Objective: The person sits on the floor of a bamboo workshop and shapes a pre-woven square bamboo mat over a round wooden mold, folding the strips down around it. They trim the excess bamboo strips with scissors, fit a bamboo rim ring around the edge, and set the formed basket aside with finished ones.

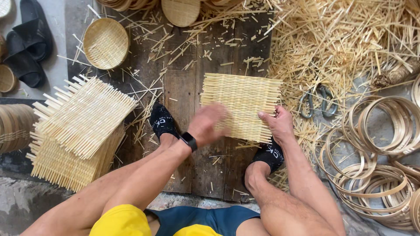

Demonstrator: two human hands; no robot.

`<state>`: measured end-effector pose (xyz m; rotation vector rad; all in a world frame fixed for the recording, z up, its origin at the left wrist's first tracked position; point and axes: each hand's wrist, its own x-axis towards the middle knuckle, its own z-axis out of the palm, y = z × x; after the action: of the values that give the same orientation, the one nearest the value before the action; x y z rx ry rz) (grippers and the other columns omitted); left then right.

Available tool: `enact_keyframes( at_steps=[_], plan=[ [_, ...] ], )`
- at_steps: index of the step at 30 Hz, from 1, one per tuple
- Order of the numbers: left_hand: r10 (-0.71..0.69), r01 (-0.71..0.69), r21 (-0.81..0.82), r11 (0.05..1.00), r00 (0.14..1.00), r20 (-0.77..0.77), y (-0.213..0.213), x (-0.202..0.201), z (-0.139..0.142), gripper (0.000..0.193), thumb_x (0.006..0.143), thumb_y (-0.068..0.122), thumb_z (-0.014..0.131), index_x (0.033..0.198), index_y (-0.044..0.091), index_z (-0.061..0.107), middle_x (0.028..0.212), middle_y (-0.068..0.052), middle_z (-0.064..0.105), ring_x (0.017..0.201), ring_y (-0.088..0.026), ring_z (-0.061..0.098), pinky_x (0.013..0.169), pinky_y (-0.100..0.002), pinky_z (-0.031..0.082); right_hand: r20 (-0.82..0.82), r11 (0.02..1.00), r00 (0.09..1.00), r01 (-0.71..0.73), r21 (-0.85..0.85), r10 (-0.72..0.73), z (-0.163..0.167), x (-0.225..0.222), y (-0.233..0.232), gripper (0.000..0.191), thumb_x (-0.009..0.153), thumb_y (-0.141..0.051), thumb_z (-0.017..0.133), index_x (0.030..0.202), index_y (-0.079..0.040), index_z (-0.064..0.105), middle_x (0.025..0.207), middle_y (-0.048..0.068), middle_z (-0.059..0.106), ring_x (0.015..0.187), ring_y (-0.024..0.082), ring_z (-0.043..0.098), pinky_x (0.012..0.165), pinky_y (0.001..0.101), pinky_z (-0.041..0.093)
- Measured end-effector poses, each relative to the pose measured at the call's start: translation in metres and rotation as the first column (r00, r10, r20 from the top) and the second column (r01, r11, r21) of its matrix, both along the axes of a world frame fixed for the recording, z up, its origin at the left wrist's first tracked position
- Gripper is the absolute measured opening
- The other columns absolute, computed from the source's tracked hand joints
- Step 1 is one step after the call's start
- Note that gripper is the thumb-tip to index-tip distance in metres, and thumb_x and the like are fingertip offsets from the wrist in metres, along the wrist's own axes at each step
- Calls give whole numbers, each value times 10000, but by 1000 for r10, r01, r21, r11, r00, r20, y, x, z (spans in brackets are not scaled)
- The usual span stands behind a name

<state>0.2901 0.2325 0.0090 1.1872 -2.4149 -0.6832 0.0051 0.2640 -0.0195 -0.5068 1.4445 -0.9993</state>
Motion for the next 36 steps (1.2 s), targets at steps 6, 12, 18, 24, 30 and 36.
enact_keyframes(
  at_steps=[6, 12, 18, 24, 30, 36],
  plan=[
    [673, -306, 907, 290, 739, 34, -65, 19, -37, 526, 702, 90, 908, 1153, -63, 684, 1118, -192, 763, 921, -211, 729, 864, -398, 598, -27, 996, 997, 65, -57, -66, -4, 2, 9, 343, 795, -3, 835, 1100, 23, 678, 997, 83, 763, 835, 107, 714, 763, 256, 611],
    [769, -348, 926, 145, 628, 116, -55, 25, -46, 441, 694, 19, 887, 1084, -19, 684, 1007, -141, 778, 852, -202, 755, 773, -357, 641, -49, 994, 998, 26, -110, -32, -9, 5, 14, 329, 813, -36, 845, 1089, 23, 678, 993, 87, 766, 839, 85, 706, 760, 241, 601],
    [818, -355, 924, 145, 569, 90, -49, 24, -36, 511, 645, 35, 902, 1105, -24, 687, 1010, -152, 779, 862, -213, 762, 766, -348, 651, -161, 996, 987, 11, -89, -26, -19, 4, 17, 319, 822, -72, 857, 1068, 23, 678, 976, 97, 773, 835, 93, 713, 741, 227, 599],
    [732, -443, 836, 324, 678, 75, -40, 24, -27, 692, 631, 148, 925, 1215, -71, 626, 1091, -155, 751, 931, -215, 725, 862, -342, 580, -197, 967, 962, 145, -211, -187, -25, -7, 31, 408, 822, -167, 899, 1099, -3, 649, 888, 18, 663, 783, 78, 616, 711, 239, 567],
    [703, -619, 671, 408, 682, 202, -35, 9, -10, 1061, 633, 241, 940, 1468, -51, 354, 1202, -191, 628, 1039, -268, 652, 914, -394, 554, -965, 969, 206, 221, -113, -160, 3, -187, 76, 472, 791, -229, 913, 1130, -89, 617, 1155, 114, 588, 1100, 270, 562, 949, 445, 455],
    [749, -681, 380, 626, 660, -51, -37, 25, -2, 1049, 765, 311, 962, 1521, -38, 324, 1383, -222, 455, 1246, -311, 491, 1102, -453, 434, -970, 974, 104, 17, 224, 221, 15, -281, 149, 399, 831, -309, 882, 1131, -117, 703, 1200, 118, 633, 1212, 315, 556, 1085, 506, 387]
  ],
)
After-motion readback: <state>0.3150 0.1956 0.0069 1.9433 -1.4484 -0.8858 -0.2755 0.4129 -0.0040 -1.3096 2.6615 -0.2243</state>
